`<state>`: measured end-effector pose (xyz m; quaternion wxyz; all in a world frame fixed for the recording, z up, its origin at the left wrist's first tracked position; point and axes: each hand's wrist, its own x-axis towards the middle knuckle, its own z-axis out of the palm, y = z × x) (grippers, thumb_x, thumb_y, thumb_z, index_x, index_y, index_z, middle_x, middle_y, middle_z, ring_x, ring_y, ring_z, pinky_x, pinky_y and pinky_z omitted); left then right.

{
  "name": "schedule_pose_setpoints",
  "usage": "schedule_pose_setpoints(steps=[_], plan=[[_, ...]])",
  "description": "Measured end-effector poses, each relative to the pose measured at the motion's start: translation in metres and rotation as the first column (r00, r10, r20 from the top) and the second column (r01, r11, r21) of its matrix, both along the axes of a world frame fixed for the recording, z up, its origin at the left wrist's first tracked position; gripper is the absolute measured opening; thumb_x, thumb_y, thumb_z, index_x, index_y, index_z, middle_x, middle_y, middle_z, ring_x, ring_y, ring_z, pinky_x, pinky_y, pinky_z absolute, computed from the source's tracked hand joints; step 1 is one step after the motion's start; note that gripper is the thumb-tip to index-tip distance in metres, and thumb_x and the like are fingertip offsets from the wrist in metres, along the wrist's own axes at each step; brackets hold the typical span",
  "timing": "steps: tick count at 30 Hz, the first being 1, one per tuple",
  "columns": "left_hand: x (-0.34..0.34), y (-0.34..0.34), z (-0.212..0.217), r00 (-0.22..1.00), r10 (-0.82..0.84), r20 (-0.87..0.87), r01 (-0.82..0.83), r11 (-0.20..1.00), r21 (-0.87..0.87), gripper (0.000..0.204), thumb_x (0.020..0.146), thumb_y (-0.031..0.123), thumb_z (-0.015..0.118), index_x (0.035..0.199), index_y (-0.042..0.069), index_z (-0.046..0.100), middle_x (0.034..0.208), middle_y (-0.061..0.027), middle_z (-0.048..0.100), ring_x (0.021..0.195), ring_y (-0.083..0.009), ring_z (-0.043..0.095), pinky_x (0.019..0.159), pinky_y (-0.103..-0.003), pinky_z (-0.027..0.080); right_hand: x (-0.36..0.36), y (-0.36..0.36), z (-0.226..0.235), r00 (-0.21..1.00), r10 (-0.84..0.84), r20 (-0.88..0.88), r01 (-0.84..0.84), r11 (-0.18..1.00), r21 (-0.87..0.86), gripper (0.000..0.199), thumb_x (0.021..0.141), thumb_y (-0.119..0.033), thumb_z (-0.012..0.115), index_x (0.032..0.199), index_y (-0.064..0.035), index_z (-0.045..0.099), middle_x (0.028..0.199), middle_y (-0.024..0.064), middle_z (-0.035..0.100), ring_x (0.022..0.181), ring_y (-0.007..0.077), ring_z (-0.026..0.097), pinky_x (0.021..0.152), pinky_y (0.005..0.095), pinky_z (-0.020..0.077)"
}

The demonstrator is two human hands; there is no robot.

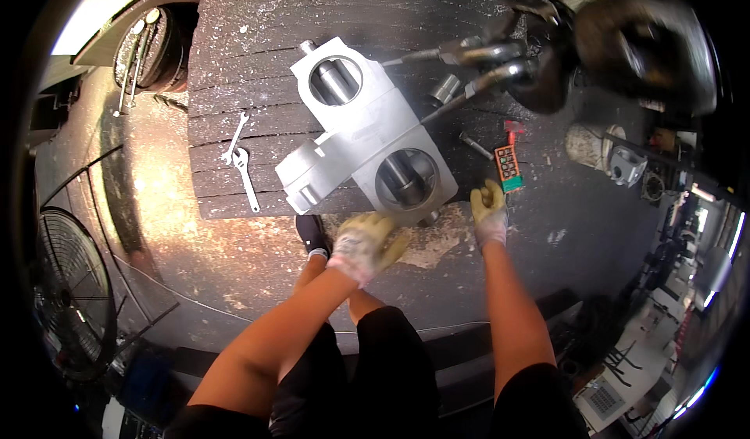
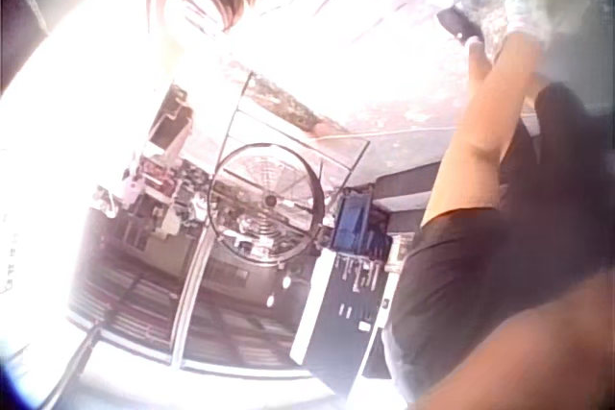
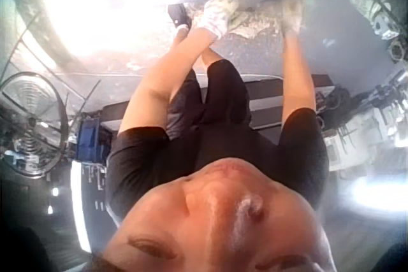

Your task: The person uses a remote control to operate an overhead hoist, lifting a metal engine component and placing it onto the bed of a CNC machine.

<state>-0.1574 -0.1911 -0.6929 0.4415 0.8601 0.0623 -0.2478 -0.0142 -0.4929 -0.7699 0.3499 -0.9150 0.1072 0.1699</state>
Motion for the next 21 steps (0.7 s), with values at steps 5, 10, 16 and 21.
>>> schedule_pose_setpoints(steps=[5, 10, 16, 21], plan=[[-0.103, 0.041, -0.034, 0.842, -0.128, 0.523, -0.172, 0.857, 0.486, 0.022, 0.102, 0.025, 0.060, 0.109, 0.005, 0.066, 0.089, -0.0054, 0.067, 0.064, -0.0164, 0.064, 0.050, -0.028, 0.053, 0.118, 0.037, -0.016, 0.802, 0.587, 0.109, -0.476, 0.740, -0.476, 0.063, 0.090, -0.029, 0.076, 0.145, -0.0064, 0.056, 0.119, 0.0157, 0.071, 0.113, 0.0352, 0.068, 0.099, 0.0451, 0.0532], [-0.198, 0.062, -0.077, 0.893, 0.423, 0.153, -0.447, 0.794, 0.412, 0.030, 0.100, 0.030, 0.057, 0.090, 0.007, 0.072, 0.079, -0.0058, 0.070, 0.061, -0.0138, 0.065, 0.049, -0.027, 0.054, 0.183, 0.143, -0.059, 0.684, 0.649, -0.333, -0.622, 0.282, -0.730, 0.082, 0.089, -0.046, 0.073, 0.160, -0.0198, 0.040, 0.142, 0.0195, 0.060, 0.123, 0.0386, 0.064, 0.104, 0.0491, 0.0529], [-0.184, 0.064, -0.048, 0.593, 0.758, -0.273, -0.760, 0.639, 0.122, 0.038, 0.097, 0.039, 0.061, 0.100, 0.005, 0.075, 0.088, -0.0167, 0.074, 0.079, -0.0333, 0.071, 0.073, -0.042, 0.057, 0.214, 0.176, -0.106, 0.679, 0.648, -0.344, -0.627, 0.268, -0.732, 0.074, 0.095, -0.034, 0.068, 0.161, -0.0238, 0.036, 0.136, 0.0211, 0.067, 0.122, 0.0364, 0.068, 0.099, 0.0494, 0.0555], [-0.146, 0.043, -0.033, 0.473, 0.774, -0.421, -0.830, 0.552, 0.080, 0.035, 0.096, 0.037, 0.065, 0.110, 0.006, 0.075, 0.101, -0.0157, 0.076, 0.091, -0.0301, 0.074, 0.084, -0.039, 0.059, 0.247, 0.161, -0.091, 0.825, 0.462, -0.326, -0.549, 0.517, -0.657, 0.062, 0.093, -0.031, 0.062, 0.151, -0.0138, 0.054, 0.134, 0.0224, 0.068, 0.130, 0.0382, 0.063, 0.108, 0.0451, 0.0503]])
